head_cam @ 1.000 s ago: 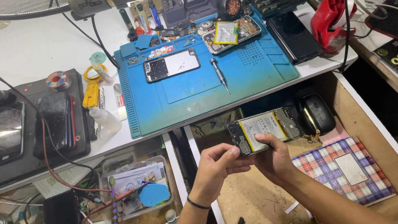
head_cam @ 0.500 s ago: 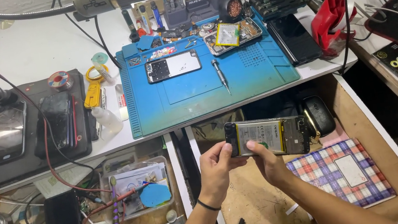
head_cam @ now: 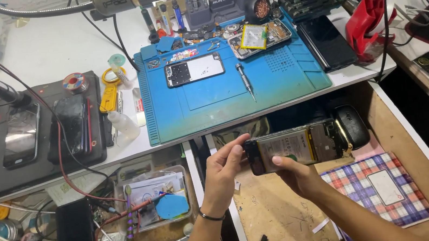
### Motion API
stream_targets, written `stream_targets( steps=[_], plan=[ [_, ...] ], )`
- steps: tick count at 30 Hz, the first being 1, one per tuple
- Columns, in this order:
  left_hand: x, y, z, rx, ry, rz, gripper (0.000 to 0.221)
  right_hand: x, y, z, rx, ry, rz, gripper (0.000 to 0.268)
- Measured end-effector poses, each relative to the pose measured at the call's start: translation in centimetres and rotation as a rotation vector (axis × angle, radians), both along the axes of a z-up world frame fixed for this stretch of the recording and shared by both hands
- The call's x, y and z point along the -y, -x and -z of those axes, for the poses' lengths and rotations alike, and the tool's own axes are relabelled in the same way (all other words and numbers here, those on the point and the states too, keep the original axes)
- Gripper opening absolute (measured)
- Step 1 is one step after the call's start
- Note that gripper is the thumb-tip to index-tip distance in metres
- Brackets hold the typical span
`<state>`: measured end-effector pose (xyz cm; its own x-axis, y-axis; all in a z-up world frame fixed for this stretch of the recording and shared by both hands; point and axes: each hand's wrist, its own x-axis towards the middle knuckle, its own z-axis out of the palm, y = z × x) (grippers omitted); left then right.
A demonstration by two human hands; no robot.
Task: A person is seen assembling a mobile phone at a repair bench, specifically placing a battery into the frame and carefully connecting internal components.
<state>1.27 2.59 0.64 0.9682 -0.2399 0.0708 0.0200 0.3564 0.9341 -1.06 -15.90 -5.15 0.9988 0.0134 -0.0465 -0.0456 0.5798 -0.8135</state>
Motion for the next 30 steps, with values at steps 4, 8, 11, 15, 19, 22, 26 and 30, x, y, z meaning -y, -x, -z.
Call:
stream_targets(
  steps=[4,8,11,15,19,22,26,30],
  plan=[
    [-0.5,-0.7,0.2,-0.041,-0.021,-0.028,0.039,-0.9,0.7,-3.9,0.002,0.075,-0.012,0.028],
    [-0.5,-0.7,0.0,-0.044,-0.075,-0.08,0.032,-0.8,1.1,-6.1,-0.066,0.199,-0.141,0.032],
    [-0.5,-0.6,-0.2,-0.012,-0.126,-0.094,0.03,-0.8,1.2,-7.6,-0.121,0.308,-0.257,0.047],
    [-0.3,-0.3,-0.3,0.017,-0.136,-0.087,0.027,-0.6,0.6,-9.7,-0.154,0.41,-0.437,0.061],
    [0.0,-0.2,-0.2,0.04,-0.153,-0.091,0.027,-0.8,0.7,-11.2,-0.029,0.444,-0.403,0.06],
    [0.1,-0.2,0.3,0.071,-0.14,-0.094,0.024,-1.5,1.0,-12.7,0.036,0.468,-0.287,0.042],
    [0.2,-0.2,0.8,0.08,-0.163,-0.122,0.021,-0.2,1.0,-9.3,-0.147,0.976,-0.442,0.056],
    [-0.1,-0.9,1.1,-0.073,-0.116,-0.076,0.022,-2.2,1.4,-14.1,-0.435,0.673,-0.257,0.075]
  ],
)
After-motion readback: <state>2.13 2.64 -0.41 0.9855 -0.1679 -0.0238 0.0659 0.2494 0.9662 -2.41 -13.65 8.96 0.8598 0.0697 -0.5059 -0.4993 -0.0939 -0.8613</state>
